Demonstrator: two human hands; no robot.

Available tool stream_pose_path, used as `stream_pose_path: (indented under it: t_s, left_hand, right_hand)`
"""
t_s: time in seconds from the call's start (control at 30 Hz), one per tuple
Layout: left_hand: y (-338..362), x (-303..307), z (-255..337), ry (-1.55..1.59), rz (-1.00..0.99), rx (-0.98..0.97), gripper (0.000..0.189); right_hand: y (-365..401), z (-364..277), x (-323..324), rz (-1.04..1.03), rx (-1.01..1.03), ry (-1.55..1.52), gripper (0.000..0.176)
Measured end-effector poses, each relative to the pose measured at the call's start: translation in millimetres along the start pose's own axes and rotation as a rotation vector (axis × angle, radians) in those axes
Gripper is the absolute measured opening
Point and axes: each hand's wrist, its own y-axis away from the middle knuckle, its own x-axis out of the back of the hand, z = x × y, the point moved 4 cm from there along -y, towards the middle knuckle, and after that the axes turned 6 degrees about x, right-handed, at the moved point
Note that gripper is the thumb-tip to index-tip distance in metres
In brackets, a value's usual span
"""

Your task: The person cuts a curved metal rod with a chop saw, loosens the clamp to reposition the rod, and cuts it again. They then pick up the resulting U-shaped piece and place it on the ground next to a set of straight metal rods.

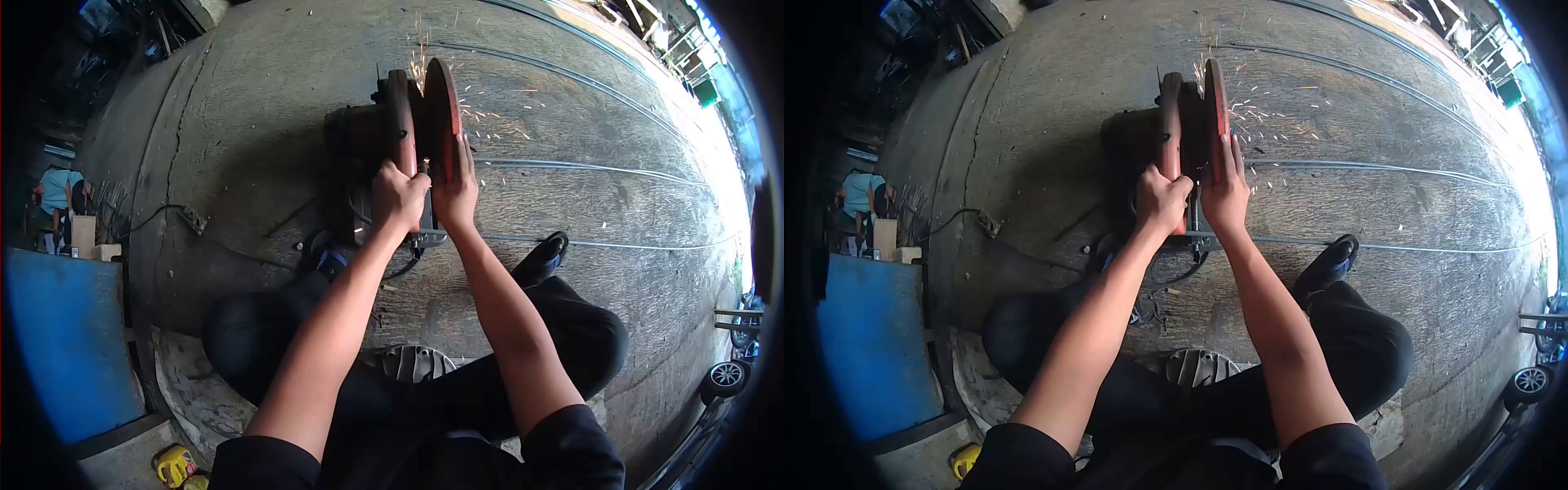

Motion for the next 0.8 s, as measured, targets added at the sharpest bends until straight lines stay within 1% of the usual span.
stream_pose_path:
  t_s: [0.27,0.47,0.6,0.67,0.8]
  left_hand:
    - [0.6,0.5,2.8,0.034,-0.016,0.008,0.022]
    - [3.0,2.8,5.3,0.067,-0.016,0.023,0.024]
    - [2.6,2.8,6.1,0.012,-0.022,0.011,0.025]
    - [3.5,2.8,5.7,0.058,-0.024,0.027,0.026]
    - [4.9,4.5,9.5,0.062,-0.025,0.006,0.027]
  right_hand:
    - [0.2,2.2,-0.7,0.030,0.035,0.009,0.057]
    - [0.7,0.1,0.0,0.020,0.021,0.006,0.058]
    - [0.7,1.5,-0.3,0.025,0.038,0.019,0.058]
    - [0.5,0.2,0.3,0.031,0.052,0.017,0.058]
    - [1.5,0.3,-0.4,0.020,0.017,0.018,0.057]
